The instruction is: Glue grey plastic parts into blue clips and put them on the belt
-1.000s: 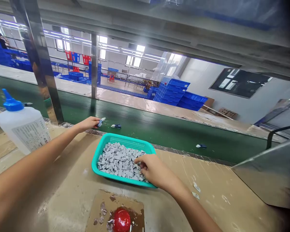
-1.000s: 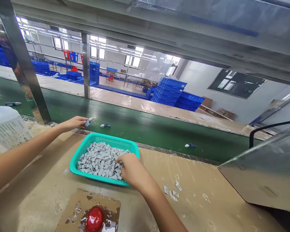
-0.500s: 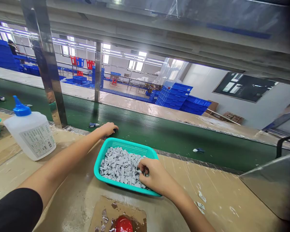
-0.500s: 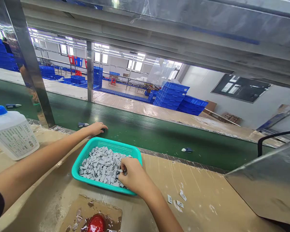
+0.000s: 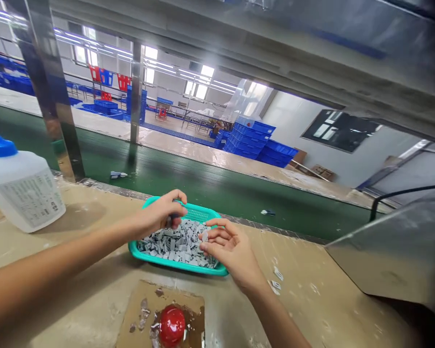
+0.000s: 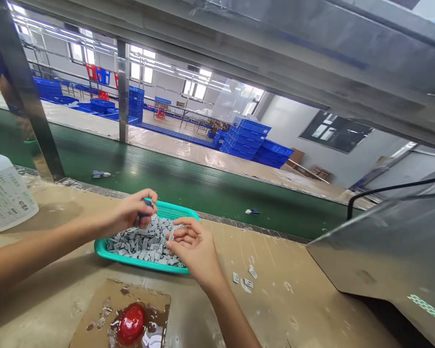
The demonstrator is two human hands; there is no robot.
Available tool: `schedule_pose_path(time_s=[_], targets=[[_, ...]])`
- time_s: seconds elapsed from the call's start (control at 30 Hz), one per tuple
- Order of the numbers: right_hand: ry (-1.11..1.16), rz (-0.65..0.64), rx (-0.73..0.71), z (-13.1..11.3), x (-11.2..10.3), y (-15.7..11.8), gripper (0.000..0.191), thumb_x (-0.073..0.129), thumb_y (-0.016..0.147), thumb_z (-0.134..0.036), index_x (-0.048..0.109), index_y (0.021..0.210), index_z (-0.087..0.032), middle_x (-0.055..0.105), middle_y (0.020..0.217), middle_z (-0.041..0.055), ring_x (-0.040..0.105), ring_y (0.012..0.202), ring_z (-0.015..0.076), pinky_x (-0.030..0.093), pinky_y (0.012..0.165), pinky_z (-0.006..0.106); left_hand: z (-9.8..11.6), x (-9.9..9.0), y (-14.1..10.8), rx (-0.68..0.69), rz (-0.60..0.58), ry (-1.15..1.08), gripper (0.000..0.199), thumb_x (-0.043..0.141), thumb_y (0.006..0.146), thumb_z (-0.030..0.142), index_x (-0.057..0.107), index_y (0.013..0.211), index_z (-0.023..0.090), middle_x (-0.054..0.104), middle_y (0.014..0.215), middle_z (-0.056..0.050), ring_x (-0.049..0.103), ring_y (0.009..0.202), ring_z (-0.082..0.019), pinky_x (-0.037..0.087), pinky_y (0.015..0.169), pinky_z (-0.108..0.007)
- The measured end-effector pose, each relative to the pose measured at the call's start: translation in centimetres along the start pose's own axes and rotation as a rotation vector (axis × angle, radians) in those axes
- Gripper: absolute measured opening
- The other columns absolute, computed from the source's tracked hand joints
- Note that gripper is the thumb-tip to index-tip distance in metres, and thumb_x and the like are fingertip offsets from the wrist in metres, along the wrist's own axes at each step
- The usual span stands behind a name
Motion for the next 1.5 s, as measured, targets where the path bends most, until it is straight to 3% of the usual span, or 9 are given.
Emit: schedule_pose_path(time_s=[0.07, 0.17, 0.37, 0.53, 0.73, 0.87, 1.0, 1.23, 1.5], targets=[[0.027, 0.033, -0.034, -0.9, 0.3, -1.0, 0.024, 0.067, 0.061, -0.020, 0.059, 0.084, -0.017, 0.060, 0.074, 0.0025, 0.057, 0.065, 0.0143, 0.050, 0.061, 0.027, -0.6, 2.0, -2.1, -0.096, -0.118, -0.067, 0.025, 0.055, 0.069, 0.023, 0.039, 0.089, 0.022, 0.047, 0.072, 0.004, 0.037, 0.049, -0.004, 0.030, 0.046, -0.017], [-0.122, 0.076, -0.186, -2.6, 1.0, -2.5, 0.010, 0.063, 0.067, -0.014, 0.063, 0.076, -0.019, 0.062, 0.077, 0.0028, 0.056, 0.072, 0.0157, 0.048, 0.069, 0.030, -1.0, 3.2, -3.6, -0.166, -0.170, -0.121, 0.031, 0.062, 0.069, 0.031, 0.042, 0.091, 0.021, 0.052, 0.078, 0.002, 0.038, 0.051, -0.004, 0.029, 0.047, -0.018], [-0.252, 0.104, -0.342, -3.8, 1.7, -4.1, 0.011, 0.063, 0.069, -0.011, 0.063, 0.074, -0.020, 0.055, 0.078, 0.0024, 0.052, 0.072, 0.0155, 0.046, 0.065, 0.028, -1.0, 3.9, -4.3, -0.156, -0.213, -0.233, 0.029, 0.063, 0.068, 0.024, 0.044, 0.088, 0.021, 0.052, 0.073, 0.004, 0.043, 0.057, -0.005, 0.033, 0.053, -0.018], [-0.458, 0.040, -0.378, -4.1, 1.7, -5.3, 0.017, 0.054, 0.078, -0.010, 0.062, 0.090, -0.020, 0.059, 0.082, 0.0033, 0.055, 0.072, 0.0142, 0.047, 0.066, 0.026, -1.2, 3.9, -4.7, -0.113, -0.156, -0.147, 0.030, 0.064, 0.067, 0.025, 0.042, 0.088, 0.020, 0.056, 0.076, 0.003, 0.043, 0.061, -0.006, 0.033, 0.056, -0.019], [-0.758, 0.070, -0.582, -5.3, 1.9, -7.0, 0.020, 0.050, 0.079, -0.005, 0.058, 0.092, -0.018, 0.059, 0.089, 0.0053, 0.056, 0.081, 0.0138, 0.045, 0.073, 0.023, -1.5, 4.5, -5.1, -0.122, -0.222, -0.085, 0.029, 0.063, 0.068, 0.027, 0.043, 0.087, 0.021, 0.056, 0.078, 0.004, 0.047, 0.069, -0.009, 0.035, 0.063, -0.021], [-0.712, -0.035, -0.378, -3.3, 1.3, -7.9, 0.014, 0.049, 0.079, -0.008, 0.059, 0.087, -0.016, 0.057, 0.078, 0.0040, 0.054, 0.067, 0.0125, 0.045, 0.062, 0.022, -1.6, 3.6, -4.8, -0.194, -0.113, -0.116, 0.029, 0.052, 0.070, 0.014, 0.043, 0.096, 0.023, 0.056, 0.086, 0.001, 0.047, 0.067, -0.009, 0.034, 0.059, -0.021], [-0.684, -0.260, -0.145, 0.1, 1.3, -9.4, 0.017, 0.046, 0.080, -0.011, 0.061, 0.085, -0.017, 0.058, 0.075, 0.0044, 0.055, 0.063, 0.0127, 0.045, 0.055, 0.021, -2.0, 2.7, -4.5, -0.282, 0.006, -0.222, 0.046, 0.036, 0.056, -0.003, 0.041, 0.094, 0.020, 0.056, 0.088, -0.002, 0.051, 0.074, -0.011, 0.035, 0.059, -0.021], [-0.718, -0.274, -0.141, 2.0, 1.5, -10.3, 0.021, 0.043, 0.080, -0.011, 0.062, 0.086, -0.016, 0.059, 0.079, 0.0073, 0.057, 0.069, 0.0154, 0.048, 0.061, 0.024, -2.6, 3.1, -4.2, -0.230, -0.072, -0.280, 0.047, 0.042, 0.061, -0.005, 0.037, 0.100, 0.021, 0.055, 0.096, -0.003, 0.055, 0.080, -0.011, 0.041, 0.075, -0.028], [-0.717, -0.263, -0.156, 2.3, 1.6, -10.5, 0.021, 0.042, 0.079, -0.008, 0.060, 0.086, -0.015, 0.057, 0.080, 0.0069, 0.056, 0.071, 0.0153, 0.047, 0.063, 0.025, -2.2, 3.2, -4.2, -0.178, -0.108, -0.231, 0.034, 0.056, 0.065, 0.003, 0.050, 0.095, 0.016, 0.051, 0.102, -0.005, 0.054, 0.093, -0.016, 0.043, 0.081, -0.031]])
Point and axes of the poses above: each hand's wrist, its own y-axis towards the middle knuckle, its own x-axis out of the palm, z = x × y, the point moved 5 cm from there along y, towards the middle knuckle
